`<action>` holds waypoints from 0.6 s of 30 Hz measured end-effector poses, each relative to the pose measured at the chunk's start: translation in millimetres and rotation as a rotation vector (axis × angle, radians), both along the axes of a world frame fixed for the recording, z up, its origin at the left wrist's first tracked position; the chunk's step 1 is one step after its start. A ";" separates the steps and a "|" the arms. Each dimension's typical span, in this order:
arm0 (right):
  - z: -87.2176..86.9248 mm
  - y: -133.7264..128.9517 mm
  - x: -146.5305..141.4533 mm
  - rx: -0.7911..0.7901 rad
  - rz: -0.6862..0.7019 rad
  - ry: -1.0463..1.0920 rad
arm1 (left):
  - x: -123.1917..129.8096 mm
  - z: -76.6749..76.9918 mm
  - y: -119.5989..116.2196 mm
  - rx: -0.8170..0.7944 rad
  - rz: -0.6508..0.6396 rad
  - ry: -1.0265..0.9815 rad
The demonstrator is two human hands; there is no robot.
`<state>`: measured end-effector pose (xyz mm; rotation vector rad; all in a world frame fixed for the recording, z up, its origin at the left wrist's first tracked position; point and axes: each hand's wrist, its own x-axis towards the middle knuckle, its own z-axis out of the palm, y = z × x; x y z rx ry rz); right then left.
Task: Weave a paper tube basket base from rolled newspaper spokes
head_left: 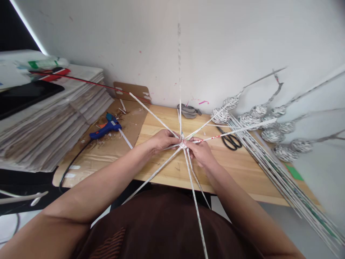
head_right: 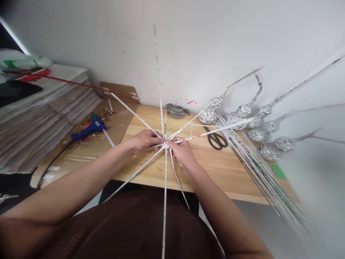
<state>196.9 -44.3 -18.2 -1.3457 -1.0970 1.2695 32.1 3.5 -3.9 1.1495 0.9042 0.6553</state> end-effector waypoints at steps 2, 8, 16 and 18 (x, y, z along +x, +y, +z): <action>-1.9 0.9 -0.7 -0.012 -0.004 0.023 | -0.5 -0.8 0.3 -0.031 -0.010 -0.020; -3.6 -0.2 -1.8 0.009 -0.037 0.061 | -1.3 0.2 1.3 -0.086 -0.027 -0.078; -0.5 -1.6 -6.7 0.029 -0.103 0.087 | 1.1 -3.4 -1.0 -0.147 0.102 -0.172; 0.2 -2.2 -6.2 0.024 -0.091 0.087 | 0.9 -3.4 -1.8 -0.140 0.139 -0.164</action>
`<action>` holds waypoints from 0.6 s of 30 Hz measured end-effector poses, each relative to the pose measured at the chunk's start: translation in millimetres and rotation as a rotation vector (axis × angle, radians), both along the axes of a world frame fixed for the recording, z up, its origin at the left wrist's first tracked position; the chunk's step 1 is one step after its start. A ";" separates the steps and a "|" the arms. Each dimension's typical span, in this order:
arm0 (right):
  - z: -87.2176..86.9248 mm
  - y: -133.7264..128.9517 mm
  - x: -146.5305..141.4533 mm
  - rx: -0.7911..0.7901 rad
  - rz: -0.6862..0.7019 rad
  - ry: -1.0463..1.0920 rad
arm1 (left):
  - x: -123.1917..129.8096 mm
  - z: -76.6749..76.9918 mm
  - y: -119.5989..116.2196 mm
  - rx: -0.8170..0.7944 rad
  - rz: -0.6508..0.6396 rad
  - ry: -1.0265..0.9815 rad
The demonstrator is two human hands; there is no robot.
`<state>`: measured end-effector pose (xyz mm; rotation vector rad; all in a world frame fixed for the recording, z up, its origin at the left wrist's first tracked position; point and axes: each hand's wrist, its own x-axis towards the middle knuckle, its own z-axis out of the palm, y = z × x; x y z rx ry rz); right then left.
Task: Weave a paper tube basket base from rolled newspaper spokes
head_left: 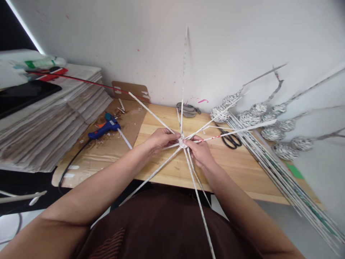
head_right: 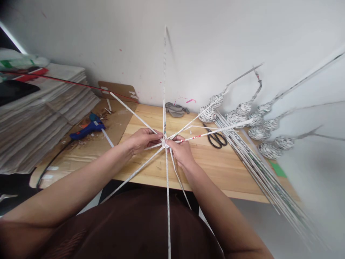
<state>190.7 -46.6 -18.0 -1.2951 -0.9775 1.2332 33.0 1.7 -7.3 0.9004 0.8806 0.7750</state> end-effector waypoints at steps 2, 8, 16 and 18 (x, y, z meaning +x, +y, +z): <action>0.0 -0.8 1.0 0.009 0.022 -0.010 | 0.0 1.2 -0.6 0.013 0.014 0.016; -2.5 -2.2 2.5 0.034 0.049 0.004 | 2.9 9.2 -4.3 0.161 0.059 0.172; -5.4 0.3 3.4 0.017 0.014 -0.021 | 6.0 11.7 -9.7 0.224 0.096 0.234; -4.6 0.7 3.4 0.010 0.007 -0.026 | 5.8 11.5 -10.1 0.276 0.102 0.253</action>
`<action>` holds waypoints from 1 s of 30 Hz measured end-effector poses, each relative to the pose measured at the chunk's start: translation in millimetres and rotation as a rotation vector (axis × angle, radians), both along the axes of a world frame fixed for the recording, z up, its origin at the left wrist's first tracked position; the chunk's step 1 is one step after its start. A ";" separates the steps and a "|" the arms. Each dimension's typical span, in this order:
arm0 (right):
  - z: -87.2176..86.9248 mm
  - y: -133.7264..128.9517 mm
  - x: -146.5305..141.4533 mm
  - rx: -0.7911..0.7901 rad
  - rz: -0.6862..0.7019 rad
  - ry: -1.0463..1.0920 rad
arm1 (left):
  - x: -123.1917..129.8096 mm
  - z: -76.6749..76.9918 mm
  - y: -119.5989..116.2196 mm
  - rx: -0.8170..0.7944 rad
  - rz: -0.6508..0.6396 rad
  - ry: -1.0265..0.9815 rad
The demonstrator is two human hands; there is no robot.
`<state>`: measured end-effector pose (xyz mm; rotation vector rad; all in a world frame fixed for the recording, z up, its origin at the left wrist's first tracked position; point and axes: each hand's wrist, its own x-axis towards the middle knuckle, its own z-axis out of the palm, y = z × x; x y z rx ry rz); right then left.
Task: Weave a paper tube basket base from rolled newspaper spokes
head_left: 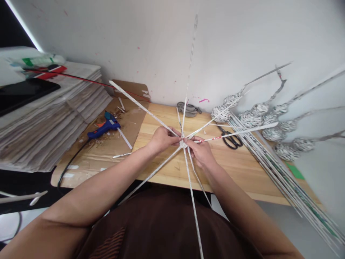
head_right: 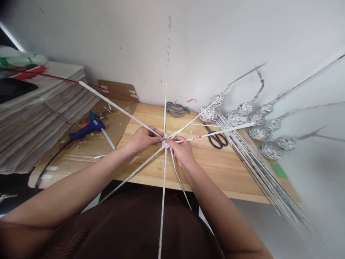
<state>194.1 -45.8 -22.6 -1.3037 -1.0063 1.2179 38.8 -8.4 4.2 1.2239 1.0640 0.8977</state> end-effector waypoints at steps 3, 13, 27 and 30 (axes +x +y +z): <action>1.8 0.4 -0.2 -0.026 -0.007 0.003 | -1.1 0.6 -0.4 0.042 -0.006 0.028; 4.0 -0.5 -3.5 -0.002 -0.049 0.001 | -1.3 -6.1 -1.4 0.124 0.011 0.157; -0.1 -0.6 -6.7 0.074 -0.126 0.009 | 3.2 -14.6 -1.5 -0.063 0.028 -0.110; -0.1 -0.2 -6.5 0.072 -0.123 0.012 | 4.0 -13.5 -2.1 -0.080 0.017 -0.136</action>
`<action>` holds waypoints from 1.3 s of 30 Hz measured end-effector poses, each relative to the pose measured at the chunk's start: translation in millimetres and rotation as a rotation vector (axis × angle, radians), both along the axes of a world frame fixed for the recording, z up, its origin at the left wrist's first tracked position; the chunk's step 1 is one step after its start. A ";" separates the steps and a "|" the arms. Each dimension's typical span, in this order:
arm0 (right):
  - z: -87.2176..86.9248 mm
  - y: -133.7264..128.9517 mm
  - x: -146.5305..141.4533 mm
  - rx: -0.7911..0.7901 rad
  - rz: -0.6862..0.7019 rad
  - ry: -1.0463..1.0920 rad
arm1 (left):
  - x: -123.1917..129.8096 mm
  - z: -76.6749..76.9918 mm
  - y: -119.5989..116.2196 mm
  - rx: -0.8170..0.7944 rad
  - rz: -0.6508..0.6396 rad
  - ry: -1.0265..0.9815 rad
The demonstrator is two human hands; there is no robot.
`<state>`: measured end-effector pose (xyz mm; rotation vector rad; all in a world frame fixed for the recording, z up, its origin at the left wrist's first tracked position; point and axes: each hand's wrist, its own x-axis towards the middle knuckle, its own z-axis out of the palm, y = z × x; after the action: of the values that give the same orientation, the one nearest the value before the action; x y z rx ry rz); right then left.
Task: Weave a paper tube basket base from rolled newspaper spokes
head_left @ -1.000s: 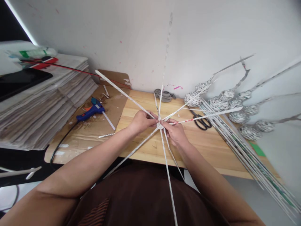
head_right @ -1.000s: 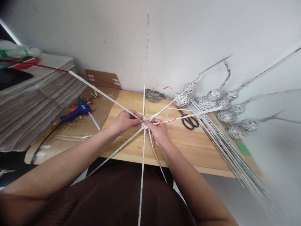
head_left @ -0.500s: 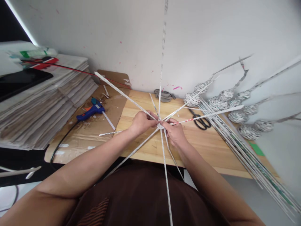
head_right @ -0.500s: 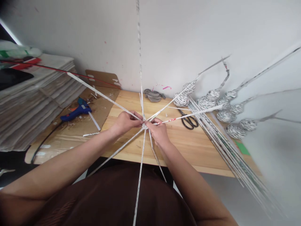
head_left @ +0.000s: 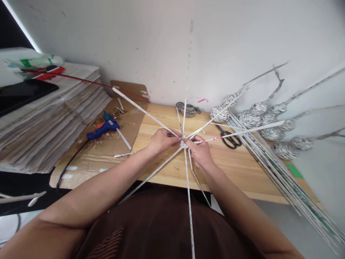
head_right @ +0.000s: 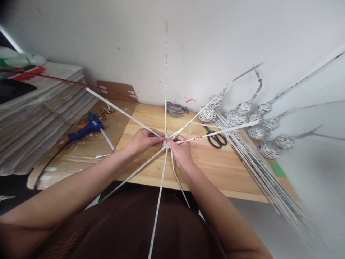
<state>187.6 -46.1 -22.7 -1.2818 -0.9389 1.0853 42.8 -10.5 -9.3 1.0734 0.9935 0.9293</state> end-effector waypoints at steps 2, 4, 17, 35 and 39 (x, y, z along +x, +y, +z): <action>-0.3 0.1 0.3 -0.002 0.000 -0.002 | 0.0 1.0 -0.2 0.008 -0.009 -0.005; -0.9 0.0 0.8 -0.001 0.001 0.002 | -0.1 1.8 0.0 0.008 -0.015 -0.016; -9.7 1.6 5.0 -0.015 -0.008 -0.027 | 11.0 7.1 -5.6 0.263 0.049 0.418; -7.6 1.7 5.1 -0.068 -0.006 -0.026 | 10.1 4.3 -17.7 0.556 0.053 0.545; -6.5 1.1 5.0 -0.084 -0.011 0.024 | 9.5 4.9 -19.9 0.564 0.028 0.614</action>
<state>192.6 -44.9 -29.2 -1.3381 -0.8754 1.1393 52.3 -30.3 -4.3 1.8984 1.2754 0.9465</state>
